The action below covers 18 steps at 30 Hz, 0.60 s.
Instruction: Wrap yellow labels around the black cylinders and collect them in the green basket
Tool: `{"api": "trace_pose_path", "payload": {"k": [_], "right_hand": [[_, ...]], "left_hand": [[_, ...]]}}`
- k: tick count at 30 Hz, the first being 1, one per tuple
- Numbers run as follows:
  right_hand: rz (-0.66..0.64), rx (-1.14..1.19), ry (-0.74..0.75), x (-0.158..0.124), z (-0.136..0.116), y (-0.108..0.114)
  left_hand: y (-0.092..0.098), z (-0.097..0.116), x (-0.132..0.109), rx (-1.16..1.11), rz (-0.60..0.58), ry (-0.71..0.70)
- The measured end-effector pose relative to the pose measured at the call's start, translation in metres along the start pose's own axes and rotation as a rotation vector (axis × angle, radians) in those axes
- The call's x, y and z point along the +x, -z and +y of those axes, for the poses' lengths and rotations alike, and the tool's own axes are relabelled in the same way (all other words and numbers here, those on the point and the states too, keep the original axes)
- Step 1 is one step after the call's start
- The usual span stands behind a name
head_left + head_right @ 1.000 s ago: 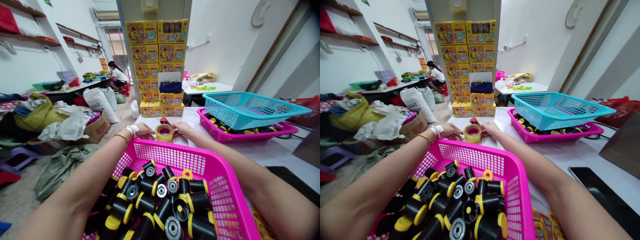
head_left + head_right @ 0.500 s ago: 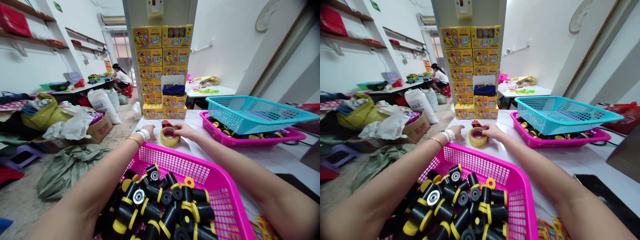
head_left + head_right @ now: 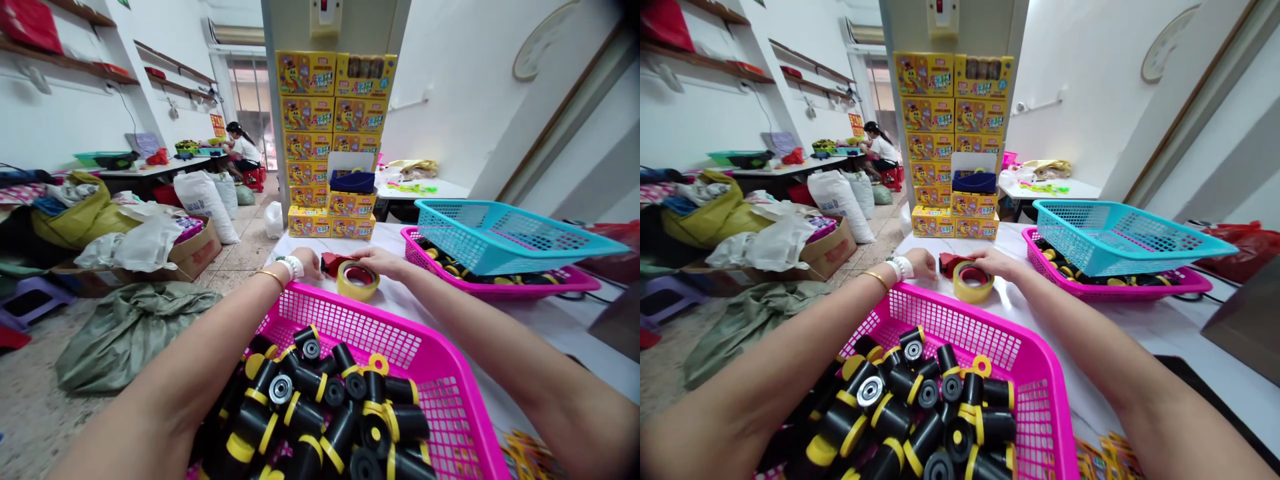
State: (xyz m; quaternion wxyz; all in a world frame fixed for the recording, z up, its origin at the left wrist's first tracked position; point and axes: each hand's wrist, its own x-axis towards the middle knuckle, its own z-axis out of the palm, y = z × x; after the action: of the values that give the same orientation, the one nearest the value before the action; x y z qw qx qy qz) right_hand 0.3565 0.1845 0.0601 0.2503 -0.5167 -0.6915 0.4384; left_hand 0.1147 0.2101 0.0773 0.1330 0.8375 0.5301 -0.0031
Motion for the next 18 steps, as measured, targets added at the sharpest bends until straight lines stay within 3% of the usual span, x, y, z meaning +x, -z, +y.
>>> {"api": "trace_pose_path", "payload": {"k": [7, 13, 18], "right_hand": [[0.213, -0.044, 0.108, 0.005, 0.016, -0.018], [0.170, 0.032, 0.143, 0.004, 0.025, -0.020], [0.126, 0.049, 0.147, 0.005, 0.023, -0.020]], "left_hand": [[0.001, 0.000, 0.000, -0.096, -0.042, 0.051], [0.000, -0.008, 0.001, -0.268, -0.226, 0.187], [0.004, -0.008, 0.004, -0.306, -0.281, 0.274]]}}
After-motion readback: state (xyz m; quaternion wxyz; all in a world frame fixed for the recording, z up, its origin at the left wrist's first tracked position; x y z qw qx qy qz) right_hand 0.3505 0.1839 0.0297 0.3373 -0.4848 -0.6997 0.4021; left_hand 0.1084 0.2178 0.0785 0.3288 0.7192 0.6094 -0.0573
